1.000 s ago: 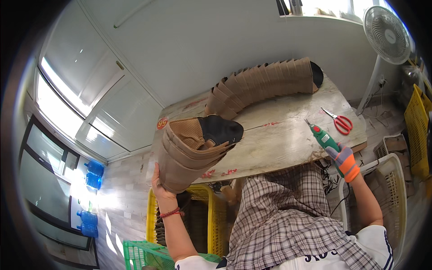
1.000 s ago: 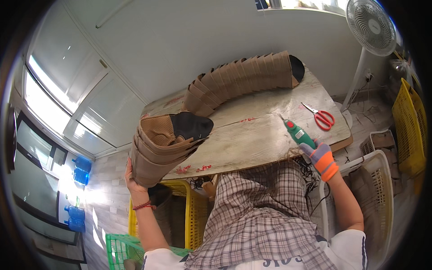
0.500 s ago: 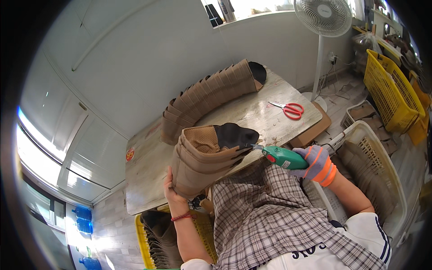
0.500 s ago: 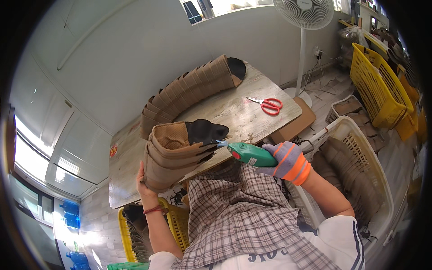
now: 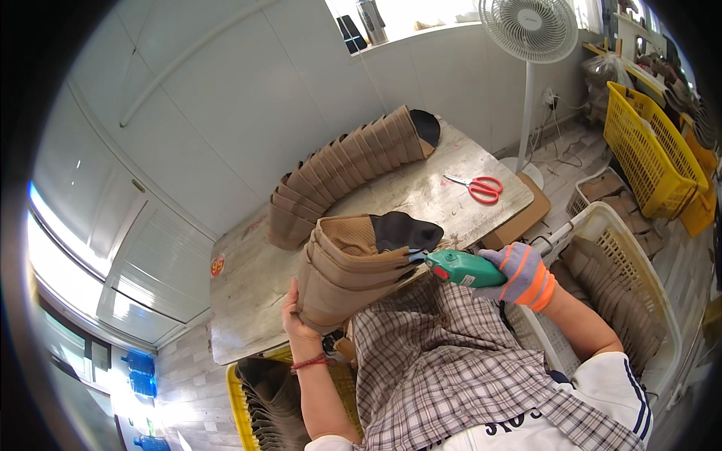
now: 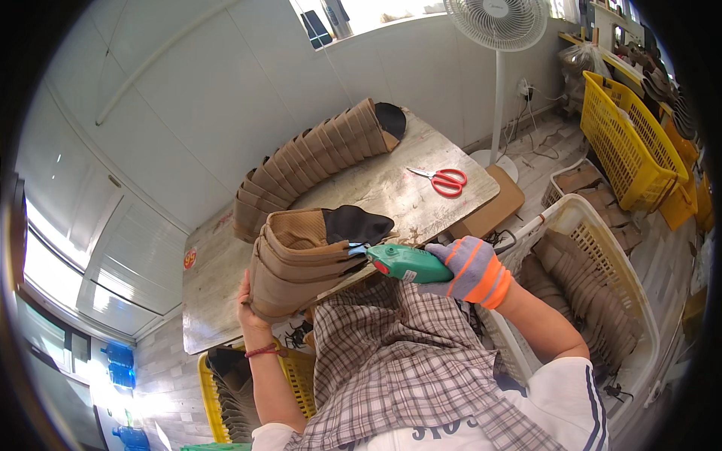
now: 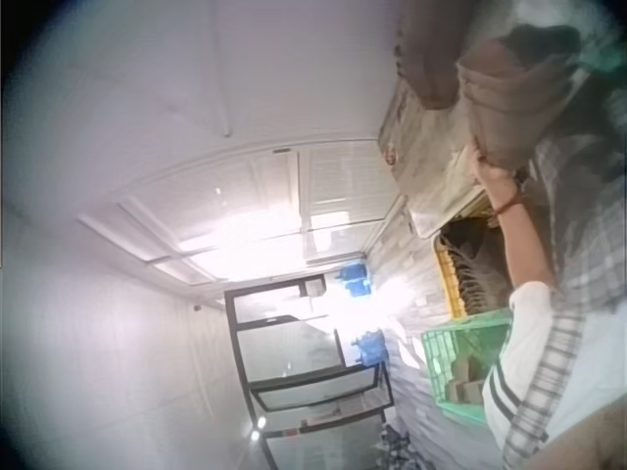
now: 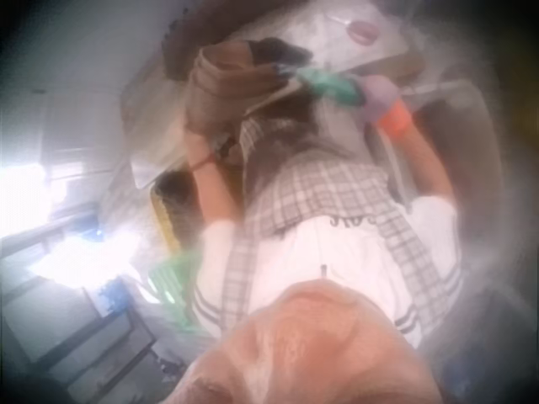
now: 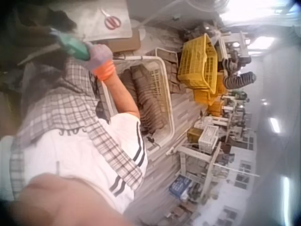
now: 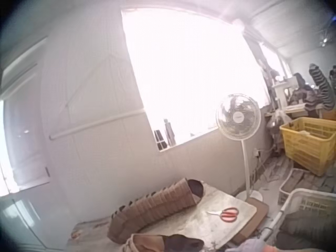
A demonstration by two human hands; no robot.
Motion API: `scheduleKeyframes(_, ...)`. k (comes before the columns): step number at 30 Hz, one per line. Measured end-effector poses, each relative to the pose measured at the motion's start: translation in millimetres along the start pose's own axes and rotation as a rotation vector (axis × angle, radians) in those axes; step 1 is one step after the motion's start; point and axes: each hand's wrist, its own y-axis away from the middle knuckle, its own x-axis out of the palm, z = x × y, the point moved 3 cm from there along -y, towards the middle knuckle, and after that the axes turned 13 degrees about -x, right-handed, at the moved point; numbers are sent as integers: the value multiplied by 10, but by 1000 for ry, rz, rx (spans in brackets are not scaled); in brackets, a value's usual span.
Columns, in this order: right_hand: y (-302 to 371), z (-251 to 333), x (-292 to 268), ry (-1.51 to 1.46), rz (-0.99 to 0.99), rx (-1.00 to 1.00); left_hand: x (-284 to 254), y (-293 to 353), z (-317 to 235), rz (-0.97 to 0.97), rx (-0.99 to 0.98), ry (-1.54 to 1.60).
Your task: The person uses a rotary cutting tool to trim the edges of shoe uppers, then switches to scissors to trim the interior lining. Finished pieces are placed on the table.
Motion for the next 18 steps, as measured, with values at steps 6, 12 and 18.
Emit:
scheduleKeyframes(6, -45, 22, 11, 34, -92, -88, 189, -35, 115, -76, -5, -6)
scheduleKeyframes(12, -168, 95, 67, -8, -110, -90, 273, -27, 132, -78, 52, -51)
scheduleKeyframes(18, -323, 225, 99, -91, -115, -70, 514, 25, 252, -95, 132, -110)
